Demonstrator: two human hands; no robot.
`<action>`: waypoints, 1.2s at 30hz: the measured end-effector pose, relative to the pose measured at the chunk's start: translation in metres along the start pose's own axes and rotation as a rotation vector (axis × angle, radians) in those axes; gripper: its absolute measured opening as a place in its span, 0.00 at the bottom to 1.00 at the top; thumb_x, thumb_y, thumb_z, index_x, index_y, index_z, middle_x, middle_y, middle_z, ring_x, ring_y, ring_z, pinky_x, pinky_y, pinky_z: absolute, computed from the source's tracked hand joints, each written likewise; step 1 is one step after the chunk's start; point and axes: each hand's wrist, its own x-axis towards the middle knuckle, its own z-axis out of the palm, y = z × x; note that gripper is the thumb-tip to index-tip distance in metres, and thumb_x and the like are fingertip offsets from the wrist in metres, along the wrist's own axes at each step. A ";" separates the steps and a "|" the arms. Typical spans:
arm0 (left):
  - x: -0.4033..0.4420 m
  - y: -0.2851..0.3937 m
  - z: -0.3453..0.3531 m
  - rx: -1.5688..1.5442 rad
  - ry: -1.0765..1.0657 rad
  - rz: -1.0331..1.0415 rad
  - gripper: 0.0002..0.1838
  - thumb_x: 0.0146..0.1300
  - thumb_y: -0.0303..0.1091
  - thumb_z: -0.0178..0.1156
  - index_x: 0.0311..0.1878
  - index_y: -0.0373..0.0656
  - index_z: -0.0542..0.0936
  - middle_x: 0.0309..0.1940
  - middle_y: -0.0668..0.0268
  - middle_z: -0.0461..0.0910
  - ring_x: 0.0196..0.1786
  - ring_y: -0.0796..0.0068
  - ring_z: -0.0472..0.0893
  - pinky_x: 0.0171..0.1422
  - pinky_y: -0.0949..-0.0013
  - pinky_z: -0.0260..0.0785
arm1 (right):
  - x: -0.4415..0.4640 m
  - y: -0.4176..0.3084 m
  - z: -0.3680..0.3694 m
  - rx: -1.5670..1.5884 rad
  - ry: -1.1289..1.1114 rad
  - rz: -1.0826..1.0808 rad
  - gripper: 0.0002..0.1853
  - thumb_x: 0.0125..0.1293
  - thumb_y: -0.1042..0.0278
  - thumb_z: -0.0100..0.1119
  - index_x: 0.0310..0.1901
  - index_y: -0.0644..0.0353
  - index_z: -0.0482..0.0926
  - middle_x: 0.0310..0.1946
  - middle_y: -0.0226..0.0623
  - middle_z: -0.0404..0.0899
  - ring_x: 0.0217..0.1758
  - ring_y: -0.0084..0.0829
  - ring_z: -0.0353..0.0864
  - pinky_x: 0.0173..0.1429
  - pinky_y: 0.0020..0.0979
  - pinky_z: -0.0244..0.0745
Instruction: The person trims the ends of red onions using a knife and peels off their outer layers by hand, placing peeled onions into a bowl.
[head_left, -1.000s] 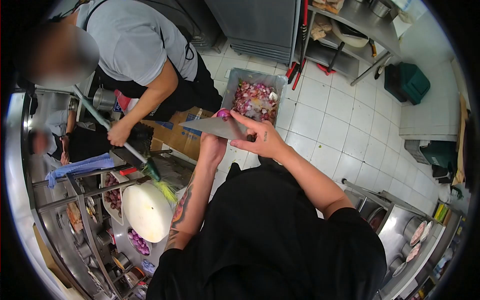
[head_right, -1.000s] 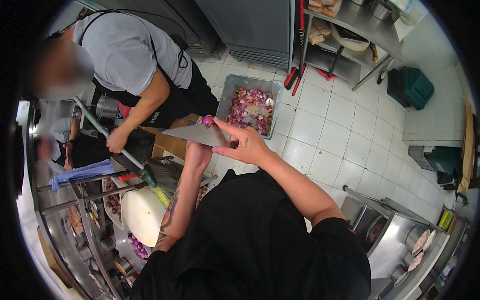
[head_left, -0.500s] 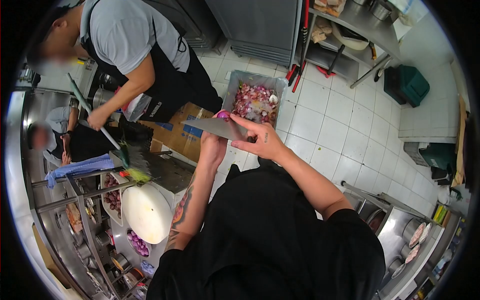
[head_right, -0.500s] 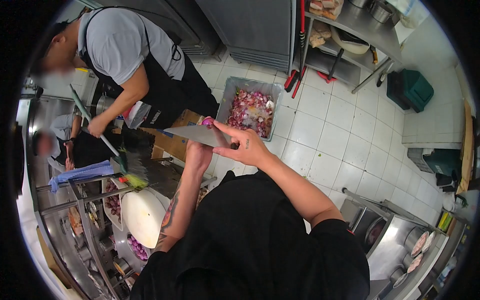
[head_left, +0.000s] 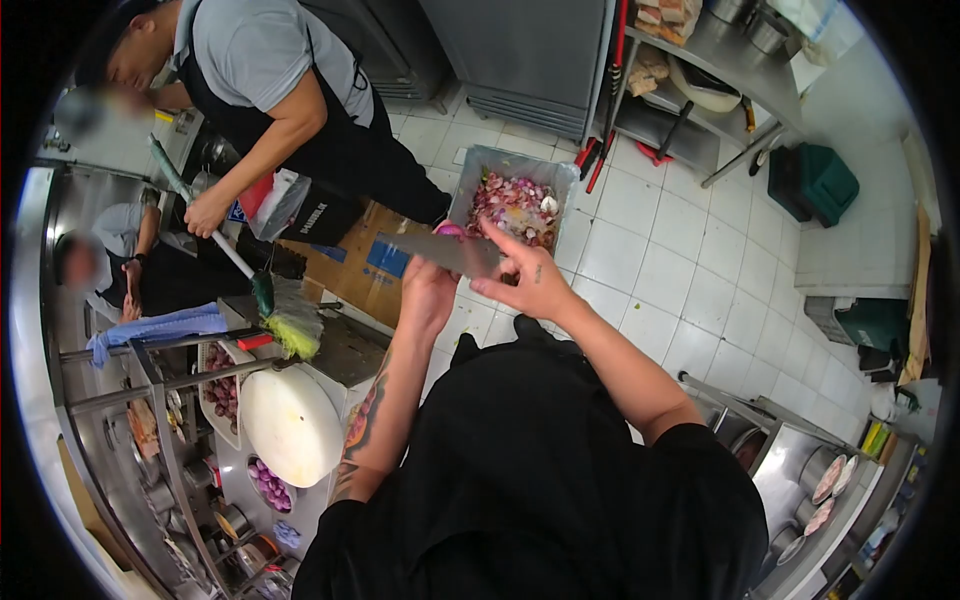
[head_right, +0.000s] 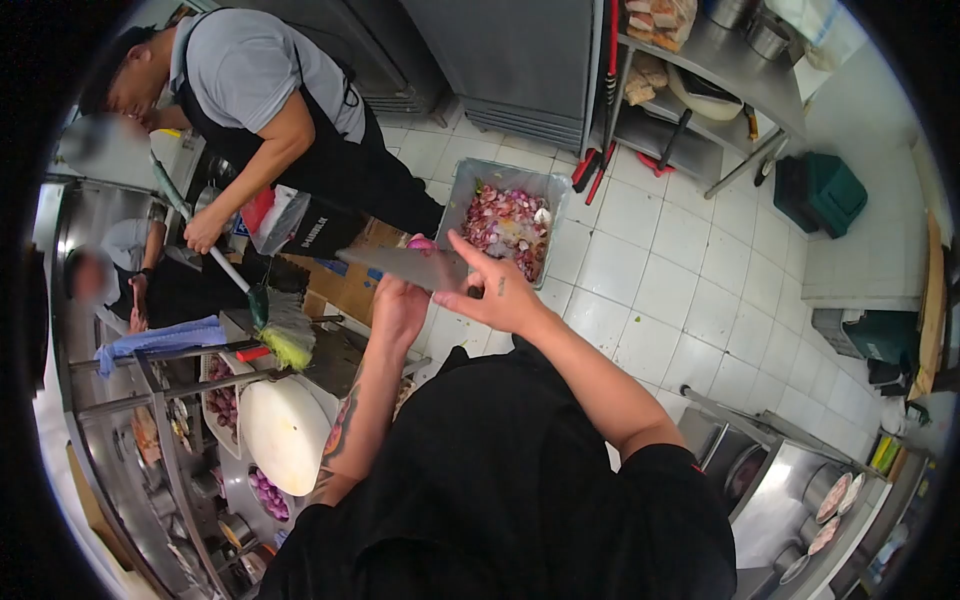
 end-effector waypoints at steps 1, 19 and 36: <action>0.000 -0.001 -0.005 0.019 0.003 -0.013 0.22 0.81 0.37 0.54 0.74 0.40 0.72 0.59 0.65 0.81 0.61 0.71 0.79 0.72 0.61 0.70 | -0.001 -0.004 0.003 -0.068 -0.022 -0.071 0.51 0.65 0.59 0.77 0.84 0.52 0.57 0.22 0.29 0.83 0.22 0.17 0.68 0.33 0.24 0.69; -0.008 -0.003 -0.010 0.013 -0.059 -0.034 0.20 0.80 0.33 0.56 0.71 0.41 0.74 0.61 0.65 0.81 0.63 0.69 0.79 0.73 0.59 0.69 | 0.002 -0.009 0.000 0.192 0.006 0.260 0.38 0.73 0.57 0.69 0.81 0.50 0.65 0.18 0.24 0.76 0.17 0.15 0.72 0.18 0.25 0.64; -0.009 -0.014 -0.018 0.109 0.055 0.020 0.18 0.78 0.30 0.57 0.68 0.41 0.77 0.58 0.67 0.82 0.61 0.74 0.80 0.69 0.65 0.72 | -0.011 -0.009 0.011 -0.061 -0.030 -0.073 0.48 0.62 0.48 0.79 0.80 0.52 0.66 0.19 0.34 0.70 0.23 0.26 0.63 0.32 0.30 0.67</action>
